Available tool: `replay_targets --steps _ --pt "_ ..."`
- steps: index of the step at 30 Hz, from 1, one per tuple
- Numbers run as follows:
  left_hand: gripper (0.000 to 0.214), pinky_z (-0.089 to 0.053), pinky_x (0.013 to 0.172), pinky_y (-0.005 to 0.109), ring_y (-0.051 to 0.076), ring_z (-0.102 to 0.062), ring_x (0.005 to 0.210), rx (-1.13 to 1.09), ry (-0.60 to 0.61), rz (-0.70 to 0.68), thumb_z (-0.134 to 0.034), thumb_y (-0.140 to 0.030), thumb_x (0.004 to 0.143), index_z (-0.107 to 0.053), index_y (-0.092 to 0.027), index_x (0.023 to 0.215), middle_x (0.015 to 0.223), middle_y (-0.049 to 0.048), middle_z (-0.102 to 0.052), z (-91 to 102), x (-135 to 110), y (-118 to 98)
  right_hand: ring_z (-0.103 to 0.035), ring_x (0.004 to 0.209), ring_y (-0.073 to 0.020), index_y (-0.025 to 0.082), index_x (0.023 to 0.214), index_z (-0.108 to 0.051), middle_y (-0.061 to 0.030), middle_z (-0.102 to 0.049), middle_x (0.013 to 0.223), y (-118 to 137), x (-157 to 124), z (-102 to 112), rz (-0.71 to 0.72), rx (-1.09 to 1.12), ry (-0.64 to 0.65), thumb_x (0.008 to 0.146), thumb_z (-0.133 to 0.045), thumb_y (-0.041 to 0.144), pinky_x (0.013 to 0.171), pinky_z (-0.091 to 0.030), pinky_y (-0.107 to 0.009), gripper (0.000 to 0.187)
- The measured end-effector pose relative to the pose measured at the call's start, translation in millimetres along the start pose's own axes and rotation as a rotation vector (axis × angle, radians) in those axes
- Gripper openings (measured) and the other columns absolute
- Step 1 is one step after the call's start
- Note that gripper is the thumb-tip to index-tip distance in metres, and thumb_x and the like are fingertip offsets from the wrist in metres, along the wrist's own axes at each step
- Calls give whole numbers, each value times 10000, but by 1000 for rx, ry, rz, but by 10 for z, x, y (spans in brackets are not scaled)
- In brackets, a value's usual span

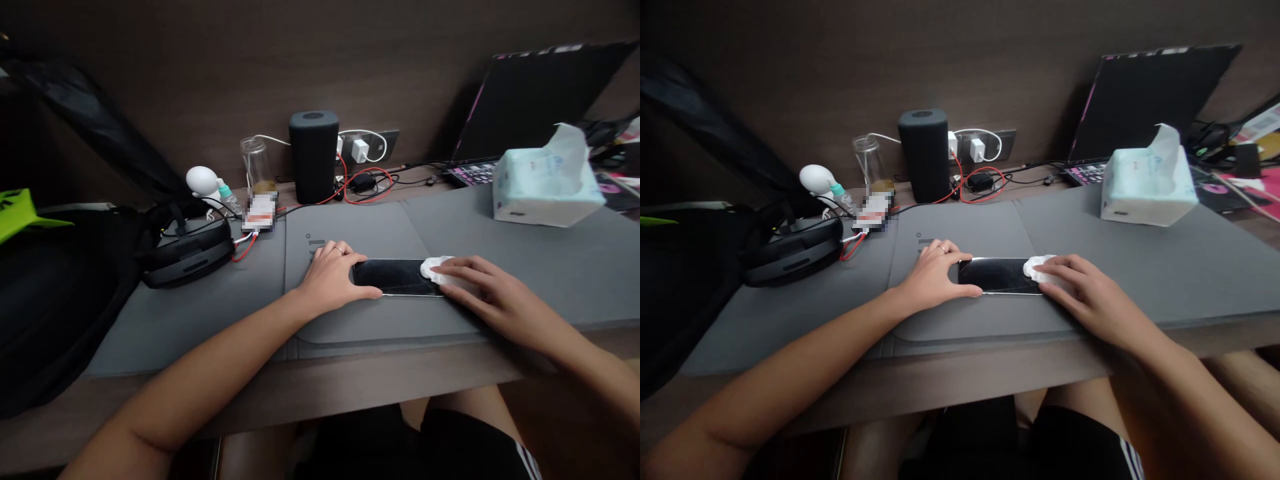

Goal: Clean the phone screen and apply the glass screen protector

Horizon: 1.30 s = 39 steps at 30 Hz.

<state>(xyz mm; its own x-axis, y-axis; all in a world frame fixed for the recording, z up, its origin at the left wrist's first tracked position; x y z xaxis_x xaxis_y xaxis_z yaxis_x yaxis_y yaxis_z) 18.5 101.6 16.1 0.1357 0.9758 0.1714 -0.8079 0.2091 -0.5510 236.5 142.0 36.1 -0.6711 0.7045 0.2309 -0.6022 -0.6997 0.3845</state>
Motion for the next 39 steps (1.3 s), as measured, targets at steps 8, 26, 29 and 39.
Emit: replay_targets --steps 8,26,29,39 --pt "648 -401 1017 464 288 -508 1153 33 49 -22 -772 -610 720 -647 -252 1245 1184 59 -603 -42 -29 -25 -655 860 -245 220 1008 -732 -116 -647 1016 170 150 -35 65 -17 134 996 -433 411 771 -514 -395 355" --pt "584 -426 971 450 281 -507 1112 74 48 -33 -773 -547 751 -626 -276 1246 1164 51 -579 -57 -51 -67 -584 835 -192 176 943 -688 -96 -607 1000 868 526 -471 265 38 207 997 -479 229 729 -447 -318 222" --pt "588 -425 975 455 283 -509 1118 75 39 -39 -769 -550 749 -624 -270 1245 1172 54 -581 -60 -49 -51 -588 809 -195 192 944 -684 -88 -600 985 512 367 -269 200 29 198 1010 -453 298 728 -459 -331 263" --pt "522 -426 985 476 285 -503 1114 132 48 -54 -695 -536 822 -583 -277 1261 1179 63 -570 -76 -84 -105 -634 995 -239 269 1062 -697 -80 -635 1064 -135 -434 293 -114 156 -474 978 -524 284 891 -497 -428 193"
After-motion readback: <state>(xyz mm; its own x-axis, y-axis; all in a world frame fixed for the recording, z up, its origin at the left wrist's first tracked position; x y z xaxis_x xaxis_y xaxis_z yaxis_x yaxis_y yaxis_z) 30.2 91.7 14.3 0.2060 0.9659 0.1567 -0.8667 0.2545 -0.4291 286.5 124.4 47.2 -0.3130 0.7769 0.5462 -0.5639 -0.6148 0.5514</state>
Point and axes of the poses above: each hand's wrist, its own x-axis towards the middle knuckle, its own z-axis out of the back of the hand, y = z × x, the point moved 10 cm from there along x, towards the middle knuckle
